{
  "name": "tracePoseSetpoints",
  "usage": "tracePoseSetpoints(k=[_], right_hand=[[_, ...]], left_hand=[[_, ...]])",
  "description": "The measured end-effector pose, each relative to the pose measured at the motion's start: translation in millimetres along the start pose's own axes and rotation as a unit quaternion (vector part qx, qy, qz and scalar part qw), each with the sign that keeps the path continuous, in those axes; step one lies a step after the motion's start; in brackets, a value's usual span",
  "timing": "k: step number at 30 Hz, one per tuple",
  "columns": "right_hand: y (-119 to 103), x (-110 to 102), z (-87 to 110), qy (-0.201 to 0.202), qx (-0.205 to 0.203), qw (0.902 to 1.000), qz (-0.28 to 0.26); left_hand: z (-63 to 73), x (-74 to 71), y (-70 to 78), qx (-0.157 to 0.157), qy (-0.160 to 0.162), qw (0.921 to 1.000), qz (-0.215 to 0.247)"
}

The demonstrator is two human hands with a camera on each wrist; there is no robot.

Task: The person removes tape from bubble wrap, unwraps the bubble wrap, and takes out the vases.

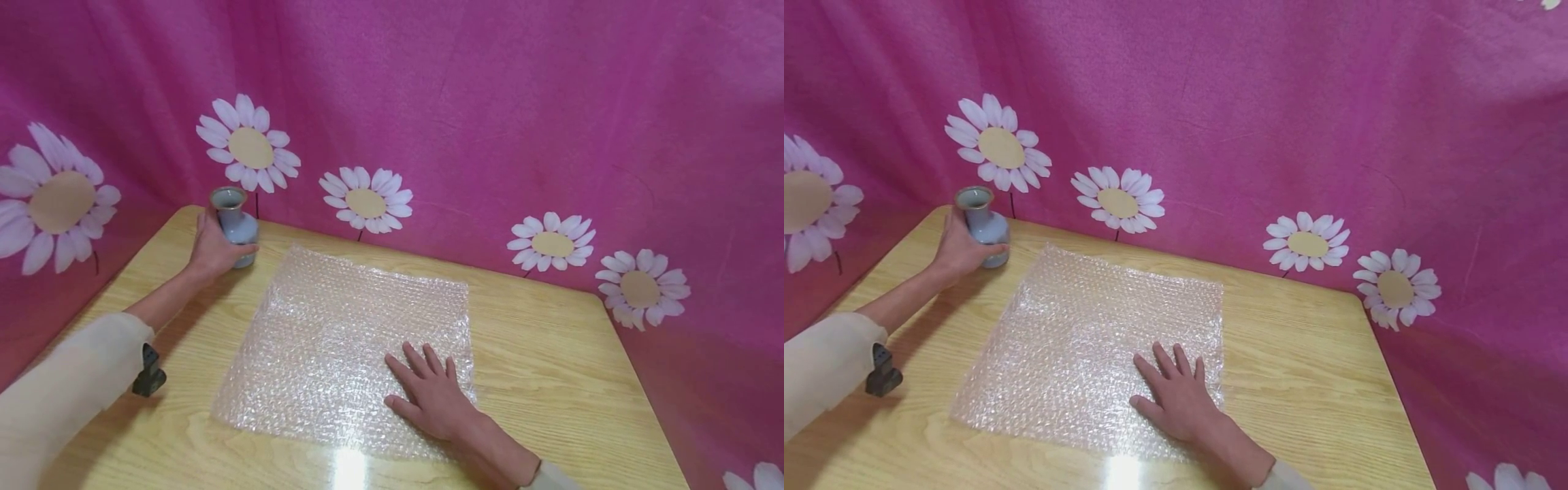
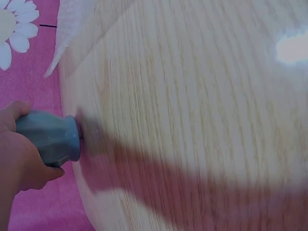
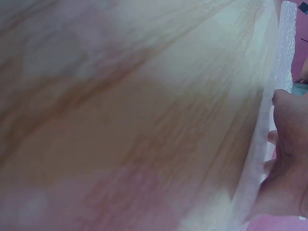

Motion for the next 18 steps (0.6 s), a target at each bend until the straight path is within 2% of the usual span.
tracePoseSetpoints(k=[18], right_hand=[[1.9,2.2,-1.0,-0.005,0.001,1.0000,0.003]], left_hand=[[-2.6,3.0,-8.3,-0.013,-0.007,0.9999,-0.003]])
Point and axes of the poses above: each hand's wrist, its own z-axis away from the middle knuckle, its own x-axis out of the palm, y = z × x, the point moved 9 cm from there along -z, towards the middle knuckle, and after that the axes turned 9 degrees about y, right-handed, at the moved point
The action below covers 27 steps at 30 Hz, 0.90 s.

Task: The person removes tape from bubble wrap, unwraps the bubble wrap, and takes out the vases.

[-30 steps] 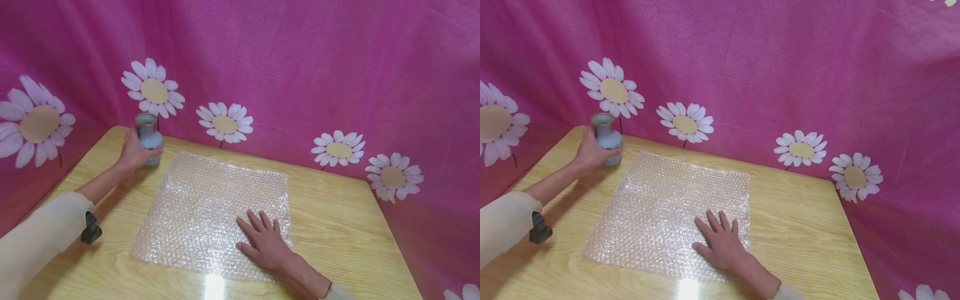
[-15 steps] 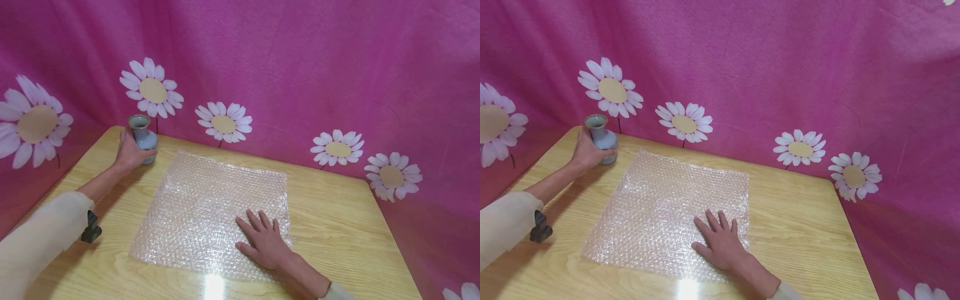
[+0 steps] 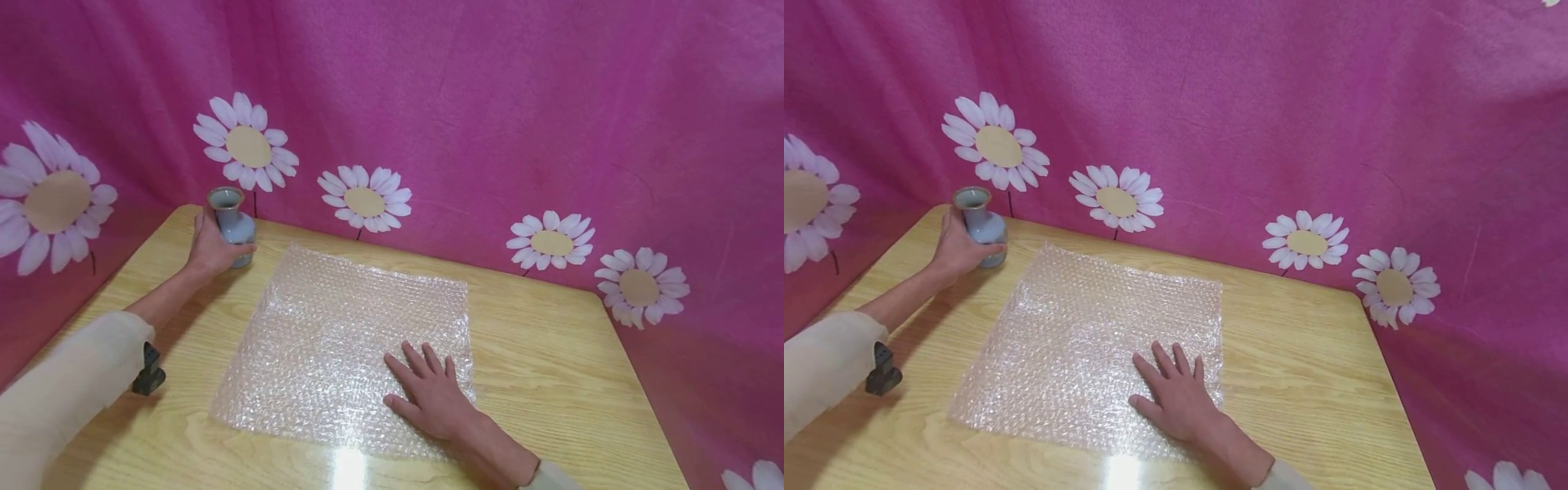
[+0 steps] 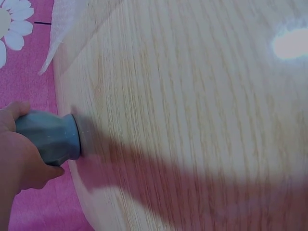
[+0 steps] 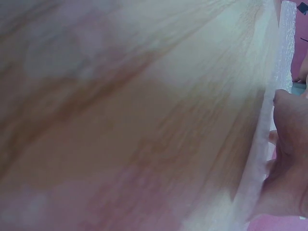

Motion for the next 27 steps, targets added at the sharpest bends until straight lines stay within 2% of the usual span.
tracePoseSetpoints(k=[15,27], right_hand=[[0.5,-1.5,-0.2,-0.006,0.005,0.9999,0.009],[0.1,-2.3,0.2,0.008,0.001,0.9998,0.021]], left_hand=[[-2.6,-2.9,-1.8,0.003,-0.006,0.9999,0.012],[-0.7,-2.9,-1.7,0.014,-0.008,0.9999,0.003]])
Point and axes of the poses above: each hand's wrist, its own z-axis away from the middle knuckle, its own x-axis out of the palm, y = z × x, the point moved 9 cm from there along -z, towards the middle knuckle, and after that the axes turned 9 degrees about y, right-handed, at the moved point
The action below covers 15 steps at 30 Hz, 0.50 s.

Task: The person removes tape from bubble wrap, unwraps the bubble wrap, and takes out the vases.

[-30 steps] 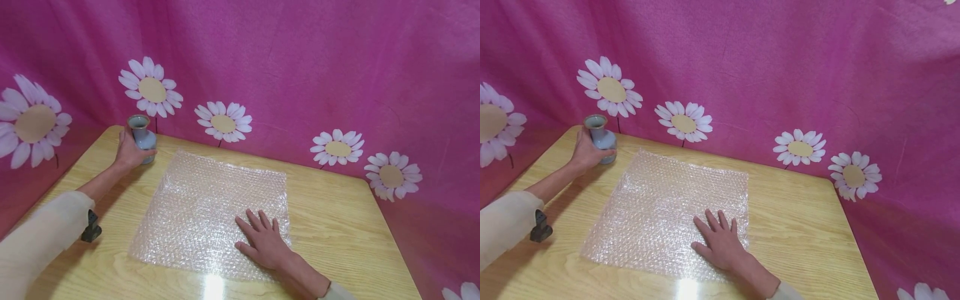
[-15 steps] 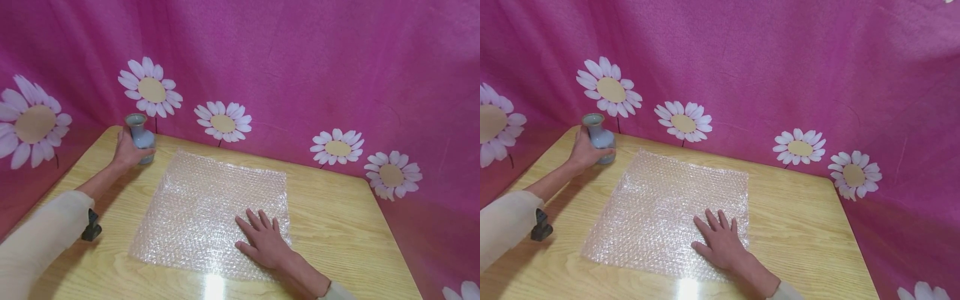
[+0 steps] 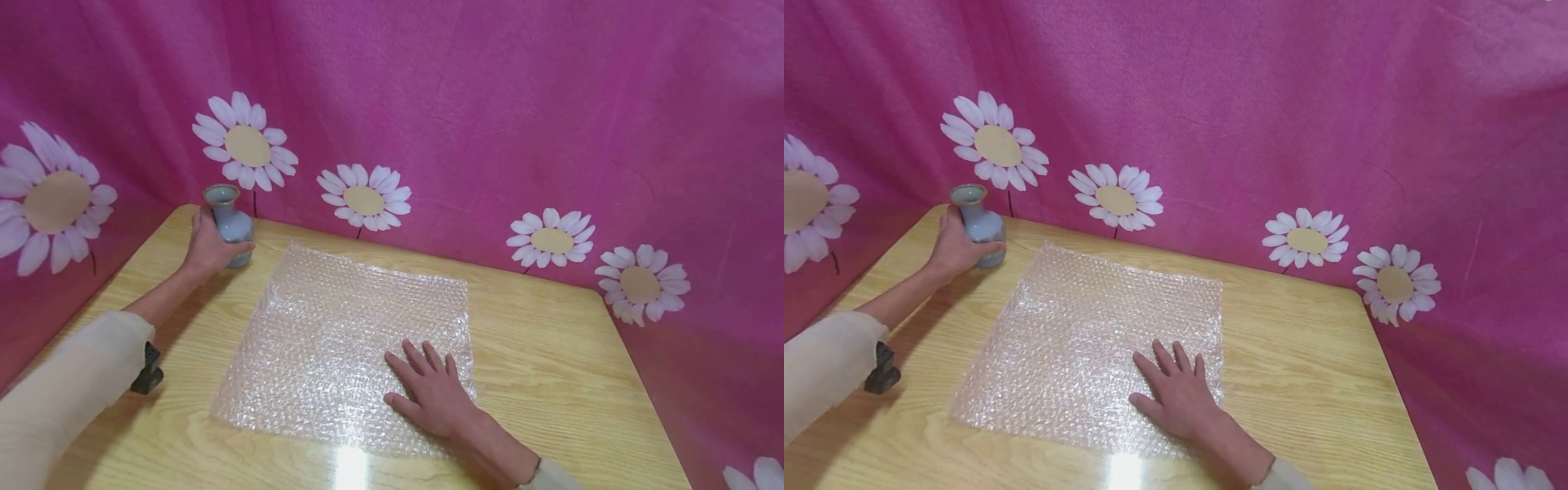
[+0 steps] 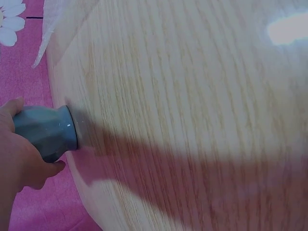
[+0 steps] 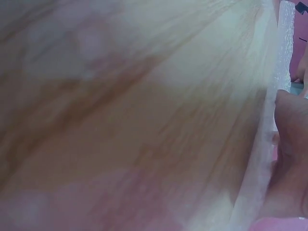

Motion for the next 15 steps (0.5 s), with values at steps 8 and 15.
tracePoseSetpoints(k=[8,15], right_hand=[[1,-3,0.0,0.012,0.003,0.9999,-0.007],[0,-3,-0.3,0.004,0.001,1.0000,-0.005]], left_hand=[[0.5,-5.2,-4.7,-0.008,0.008,0.9999,0.004],[6.5,-17.5,-3.1,0.021,0.061,0.9977,0.018]])
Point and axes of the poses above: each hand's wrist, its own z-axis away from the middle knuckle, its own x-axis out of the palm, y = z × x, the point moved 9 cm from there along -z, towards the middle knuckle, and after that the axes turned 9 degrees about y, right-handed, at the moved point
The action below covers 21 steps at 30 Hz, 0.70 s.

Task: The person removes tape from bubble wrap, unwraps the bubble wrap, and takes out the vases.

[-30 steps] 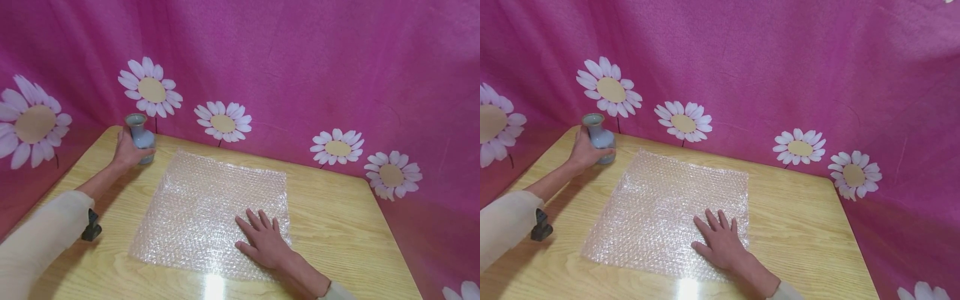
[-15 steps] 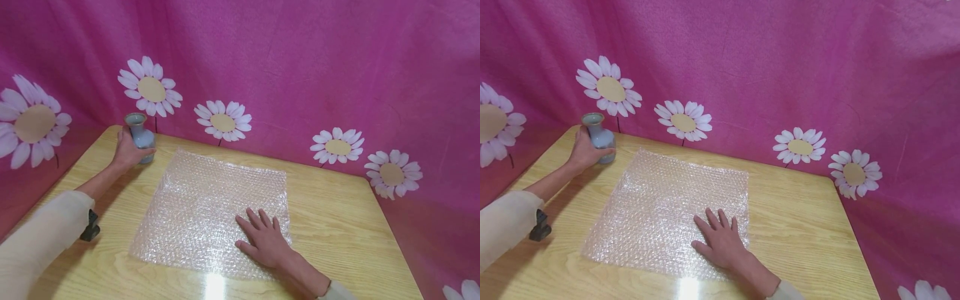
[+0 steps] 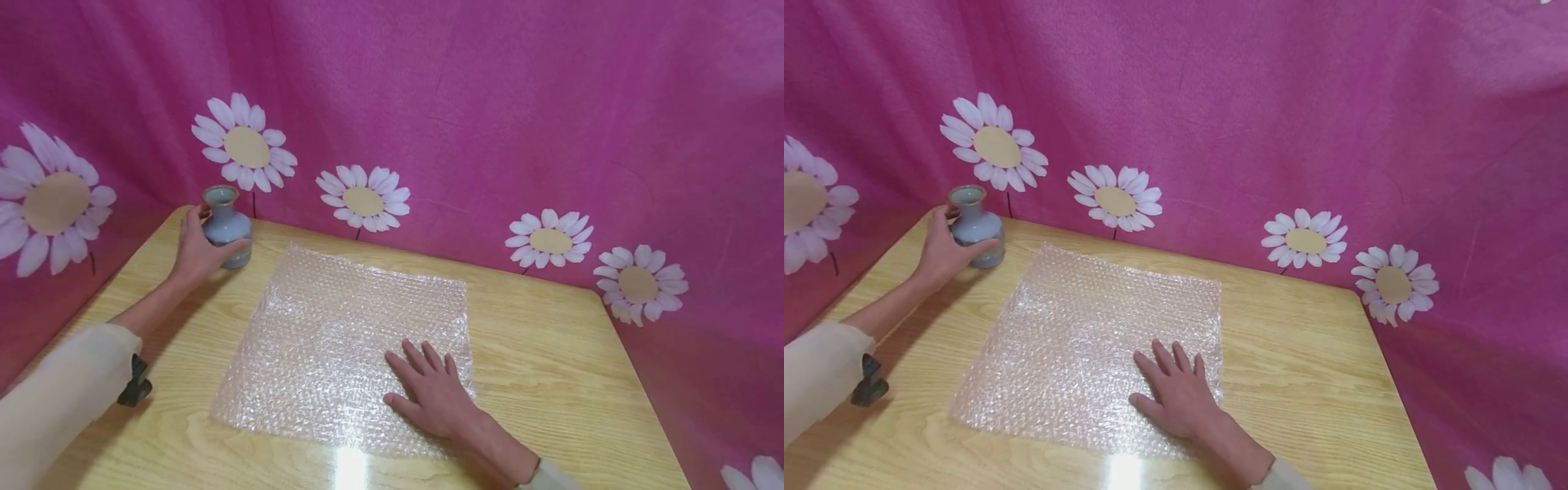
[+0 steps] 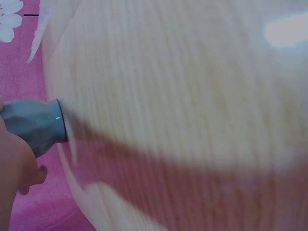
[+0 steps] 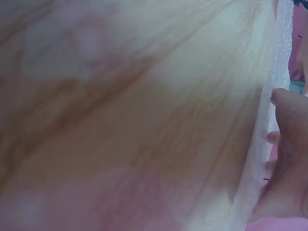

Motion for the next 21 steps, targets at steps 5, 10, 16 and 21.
tracePoseSetpoints(k=[5,10,16,21], right_hand=[[0,1,0.4,-0.004,0.002,1.0000,0.005],[0,-2,0.1,0.004,0.011,0.9999,-0.001],[1,-10,-3.3,0.022,0.012,0.9997,-0.002],[-2,-19,-9.4,0.060,-0.031,0.9976,0.017]], left_hand=[[6.7,-6.7,2.7,0.027,0.034,0.9989,-0.017],[10.3,-10.6,3.9,0.039,0.057,0.9973,-0.026],[13.4,-13.6,14.9,0.096,0.089,0.9911,-0.026],[18.0,-11.5,25.5,0.135,0.107,0.9849,-0.022]])
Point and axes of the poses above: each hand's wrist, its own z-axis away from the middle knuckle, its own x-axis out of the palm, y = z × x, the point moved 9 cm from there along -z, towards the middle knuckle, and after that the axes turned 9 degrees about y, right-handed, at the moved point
